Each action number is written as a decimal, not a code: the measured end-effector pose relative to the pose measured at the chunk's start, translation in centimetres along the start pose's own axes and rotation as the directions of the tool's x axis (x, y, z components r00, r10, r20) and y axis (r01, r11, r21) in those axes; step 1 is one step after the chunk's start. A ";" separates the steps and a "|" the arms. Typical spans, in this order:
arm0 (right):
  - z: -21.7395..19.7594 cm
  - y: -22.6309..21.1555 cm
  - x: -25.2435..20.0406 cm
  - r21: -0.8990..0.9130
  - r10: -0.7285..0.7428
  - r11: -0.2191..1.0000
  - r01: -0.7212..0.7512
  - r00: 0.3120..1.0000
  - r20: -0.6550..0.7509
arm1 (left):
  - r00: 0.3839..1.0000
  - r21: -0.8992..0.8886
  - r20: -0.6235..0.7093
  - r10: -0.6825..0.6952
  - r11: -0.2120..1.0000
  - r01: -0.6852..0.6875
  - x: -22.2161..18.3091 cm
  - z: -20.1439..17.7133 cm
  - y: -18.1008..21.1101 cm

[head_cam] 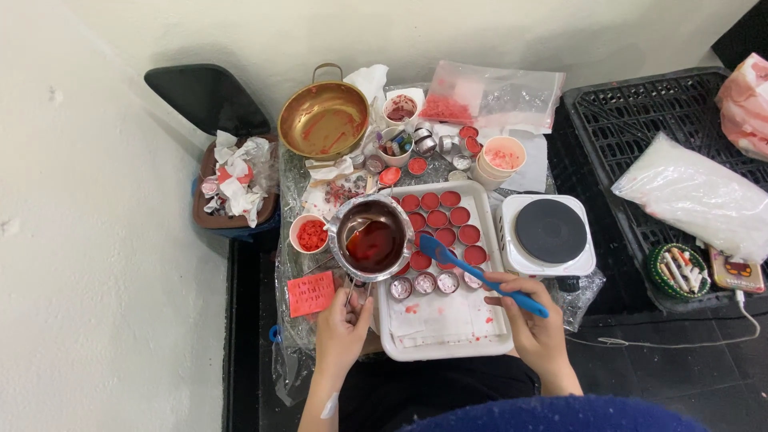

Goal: Pouring red liquid wax into small candle molds.

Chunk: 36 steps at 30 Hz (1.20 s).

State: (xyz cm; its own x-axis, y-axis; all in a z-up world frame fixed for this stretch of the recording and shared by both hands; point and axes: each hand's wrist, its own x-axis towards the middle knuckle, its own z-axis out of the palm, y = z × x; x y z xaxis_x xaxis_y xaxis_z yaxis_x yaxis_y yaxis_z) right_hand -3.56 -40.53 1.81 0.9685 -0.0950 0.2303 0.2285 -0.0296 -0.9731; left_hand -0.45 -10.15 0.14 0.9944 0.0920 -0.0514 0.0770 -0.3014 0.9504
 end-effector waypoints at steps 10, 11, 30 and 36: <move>-0.3 -0.3 -0.9 0.002 -0.038 0.999 0.038 0.999 0.030 | 1.000 -0.019 -0.006 -0.017 1.000 0.017 -0.4 -0.1 -0.5; -0.3 -0.4 -0.9 -0.018 -0.040 0.999 0.040 0.999 0.033 | 1.000 -0.019 -0.009 -0.030 0.999 0.030 -0.4 -0.1 -0.6; 3.4 1.2 2.0 0.190 -0.084 0.978 0.087 0.996 -0.020 | 1.000 0.069 -0.010 0.025 0.997 -0.024 -0.9 1.0 -0.2; 4.5 4.0 2.6 0.262 0.100 0.960 -0.095 0.995 -0.007 | 0.997 0.247 -0.027 0.076 0.967 -0.067 -0.8 1.1 0.1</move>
State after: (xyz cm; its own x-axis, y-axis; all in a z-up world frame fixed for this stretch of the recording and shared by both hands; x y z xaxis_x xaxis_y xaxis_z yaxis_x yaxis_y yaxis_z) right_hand 0.30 -36.40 -1.52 0.9857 -0.1046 0.1318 0.1537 0.2415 -0.9581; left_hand -1.20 -11.28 0.00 0.9951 0.0943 0.0289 0.0258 -0.5316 0.8466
